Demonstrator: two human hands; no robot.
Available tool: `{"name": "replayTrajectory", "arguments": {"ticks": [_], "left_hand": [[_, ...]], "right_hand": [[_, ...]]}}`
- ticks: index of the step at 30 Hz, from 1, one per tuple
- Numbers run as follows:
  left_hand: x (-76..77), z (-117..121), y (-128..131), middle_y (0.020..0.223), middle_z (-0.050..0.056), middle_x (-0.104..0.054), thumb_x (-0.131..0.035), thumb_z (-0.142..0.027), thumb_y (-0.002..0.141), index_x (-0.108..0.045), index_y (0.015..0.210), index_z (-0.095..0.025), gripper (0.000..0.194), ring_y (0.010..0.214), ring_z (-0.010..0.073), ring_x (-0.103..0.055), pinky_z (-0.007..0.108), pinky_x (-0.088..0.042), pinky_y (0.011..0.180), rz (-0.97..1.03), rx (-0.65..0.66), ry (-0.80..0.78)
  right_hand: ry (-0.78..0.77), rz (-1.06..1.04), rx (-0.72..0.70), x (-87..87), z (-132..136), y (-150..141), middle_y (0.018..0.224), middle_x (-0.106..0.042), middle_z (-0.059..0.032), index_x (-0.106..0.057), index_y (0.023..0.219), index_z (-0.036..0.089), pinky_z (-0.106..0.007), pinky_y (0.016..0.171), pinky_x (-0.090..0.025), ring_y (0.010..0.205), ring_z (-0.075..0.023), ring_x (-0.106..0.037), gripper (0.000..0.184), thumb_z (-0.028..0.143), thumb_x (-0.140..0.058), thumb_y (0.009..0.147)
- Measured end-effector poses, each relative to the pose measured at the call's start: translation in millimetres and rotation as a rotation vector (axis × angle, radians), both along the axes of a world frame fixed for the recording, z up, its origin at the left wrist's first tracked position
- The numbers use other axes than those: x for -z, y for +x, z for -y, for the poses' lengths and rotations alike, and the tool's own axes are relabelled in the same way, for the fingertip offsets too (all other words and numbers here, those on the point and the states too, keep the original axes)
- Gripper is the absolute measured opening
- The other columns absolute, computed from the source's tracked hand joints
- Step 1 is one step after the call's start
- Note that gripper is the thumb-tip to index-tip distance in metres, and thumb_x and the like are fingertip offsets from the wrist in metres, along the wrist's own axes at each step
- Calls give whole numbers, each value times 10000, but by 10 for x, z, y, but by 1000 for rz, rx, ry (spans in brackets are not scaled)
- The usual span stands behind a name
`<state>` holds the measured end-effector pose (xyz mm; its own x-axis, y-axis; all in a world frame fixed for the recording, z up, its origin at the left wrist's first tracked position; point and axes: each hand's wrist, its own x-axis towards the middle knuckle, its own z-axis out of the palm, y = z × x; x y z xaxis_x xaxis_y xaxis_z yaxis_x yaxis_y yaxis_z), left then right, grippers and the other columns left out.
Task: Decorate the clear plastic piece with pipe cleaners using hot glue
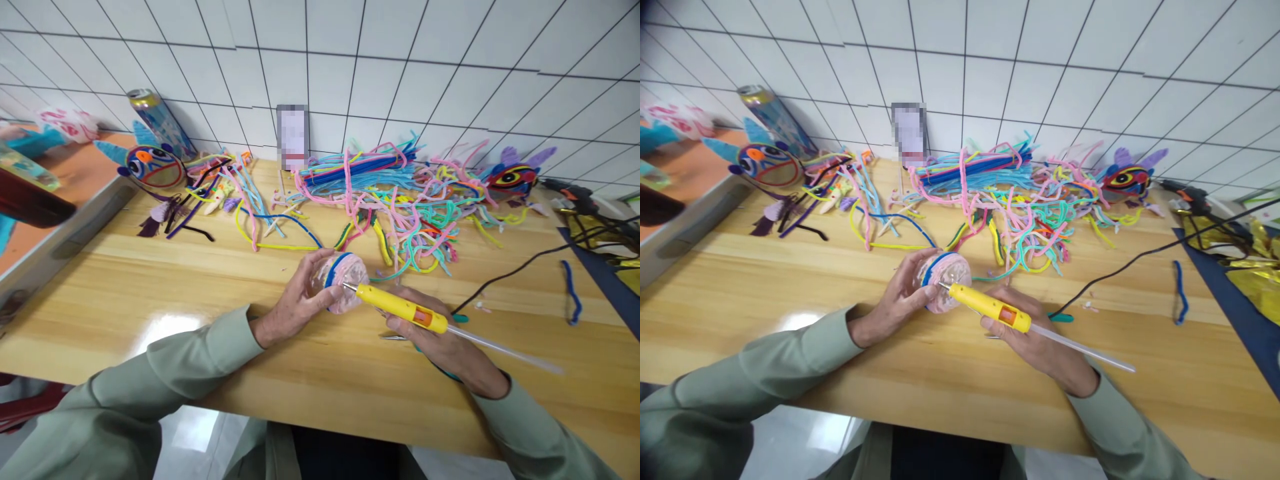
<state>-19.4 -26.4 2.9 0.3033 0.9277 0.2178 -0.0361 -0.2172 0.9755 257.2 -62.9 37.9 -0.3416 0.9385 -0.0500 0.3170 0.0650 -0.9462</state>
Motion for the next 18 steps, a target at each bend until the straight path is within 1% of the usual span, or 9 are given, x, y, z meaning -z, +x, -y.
{"name": "replayTrajectory", "arguments": {"ticks": [6, 10, 12, 15, 18], "left_hand": [[27, 3, -9, 1562, 115, -611, -736, -551, 1011, -521, 1503, -277, 602, 1485, 292, -591, 491, -485, 1286, -3, -4, -16], [40, 0, -2, 1555, 113, -619, -745, -548, 1005, -527, 1498, -280, 603, 1473, 293, -599, 490, -494, 1275, 8, -7, -22], [37, 0, 3, 1554, 118, -620, -755, -547, 997, -528, 1494, -275, 611, 1474, 298, -599, 496, -491, 1278, 9, -14, -22], [21, -1, 9, 1541, 117, -625, -777, -535, 984, -538, 1483, -272, 613, 1471, 297, -601, 498, -488, 1282, 10, -21, -35], [5, -5, 13, 1535, 117, -635, -787, -523, 981, -537, 1474, -270, 607, 1469, 298, -608, 499, -505, 1266, 27, -15, -49]], "right_hand": [[21, -4, 0, -12, -8, -20, 957, -709, -32, -768, 1002, 258, -292, 636, -704, 797, -181, -684, 224, 479, -764, 965], [27, 9, 33, -15, -3, -32, 899, -706, -19, -765, 996, 266, -281, 614, -686, 746, -172, -681, 180, 441, -772, 952], [21, 9, 48, -13, 2, -37, 912, -717, -23, -767, 1009, 265, -282, 612, -684, 747, -175, -687, 175, 426, -777, 942], [17, 10, 56, -12, 9, -40, 976, -739, -40, -770, 1035, 255, -290, 610, -687, 777, -185, -701, 202, 425, -784, 926], [-6, -1, 52, -12, 11, -38, 998, -736, -45, -767, 1045, 251, -312, 618, -700, 785, -190, -702, 234, 457, -773, 934]]}}
